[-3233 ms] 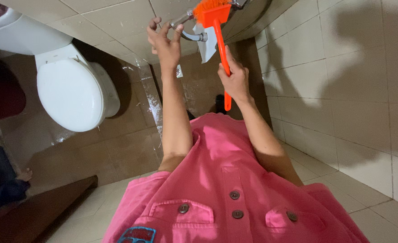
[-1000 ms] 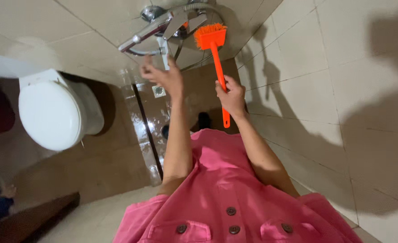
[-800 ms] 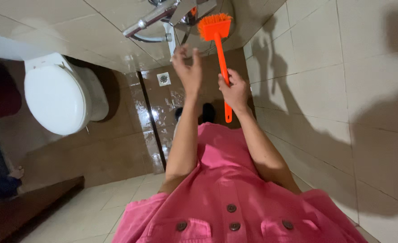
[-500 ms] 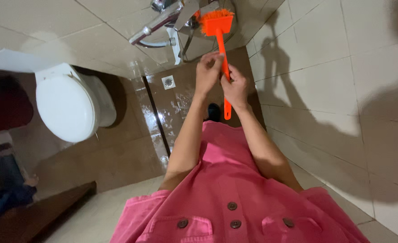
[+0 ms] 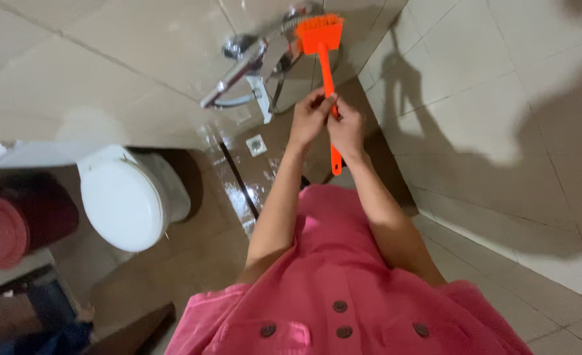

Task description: The person cleans a shower faucet and wall tiles using an orange brush.

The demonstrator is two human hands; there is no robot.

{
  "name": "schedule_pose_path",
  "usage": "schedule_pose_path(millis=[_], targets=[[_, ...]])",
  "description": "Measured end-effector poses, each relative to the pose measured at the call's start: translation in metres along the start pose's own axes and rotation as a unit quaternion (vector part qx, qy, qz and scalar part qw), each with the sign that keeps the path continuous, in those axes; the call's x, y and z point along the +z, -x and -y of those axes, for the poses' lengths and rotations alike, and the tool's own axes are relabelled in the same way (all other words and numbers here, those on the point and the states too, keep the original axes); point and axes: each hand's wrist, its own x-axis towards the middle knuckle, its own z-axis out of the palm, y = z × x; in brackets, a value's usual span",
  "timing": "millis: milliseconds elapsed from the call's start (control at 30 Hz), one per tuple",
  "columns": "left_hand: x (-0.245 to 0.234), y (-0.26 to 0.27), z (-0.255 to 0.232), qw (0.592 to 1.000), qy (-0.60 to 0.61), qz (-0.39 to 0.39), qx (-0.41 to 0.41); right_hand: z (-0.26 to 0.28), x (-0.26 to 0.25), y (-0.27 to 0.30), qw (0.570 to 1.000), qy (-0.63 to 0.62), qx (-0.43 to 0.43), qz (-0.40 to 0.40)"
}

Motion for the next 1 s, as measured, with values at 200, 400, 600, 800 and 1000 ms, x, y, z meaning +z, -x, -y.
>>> schedule_pose_path(millis=[200, 400, 600, 800, 1000], targets=[[0.017, -0.015, -0.016, 1.000, 0.000, 0.007, 0.003, -0.006, -0.014, -0.016, 0.997, -0.075, 0.022, 0.028], [0.046, -0.058, -0.009, 0.998, 0.013, -0.054, -0.003, -0.047, -0.031, -0.033, 0.976, -0.127, 0.130, 0.122], [0.089, -0.105, 0.026, 0.997, 0.013, -0.072, -0.021, -0.116, -0.064, -0.078, 0.970, -0.099, 0.142, 0.171], [0.137, -0.132, 0.037, 0.994, 0.031, -0.101, -0.025, -0.148, -0.101, -0.134, 0.956, -0.136, 0.135, 0.224], [0.176, -0.160, 0.039, 0.988, 0.023, -0.127, 0.090, -0.159, -0.123, -0.171, 0.959, -0.170, 0.089, 0.209]])
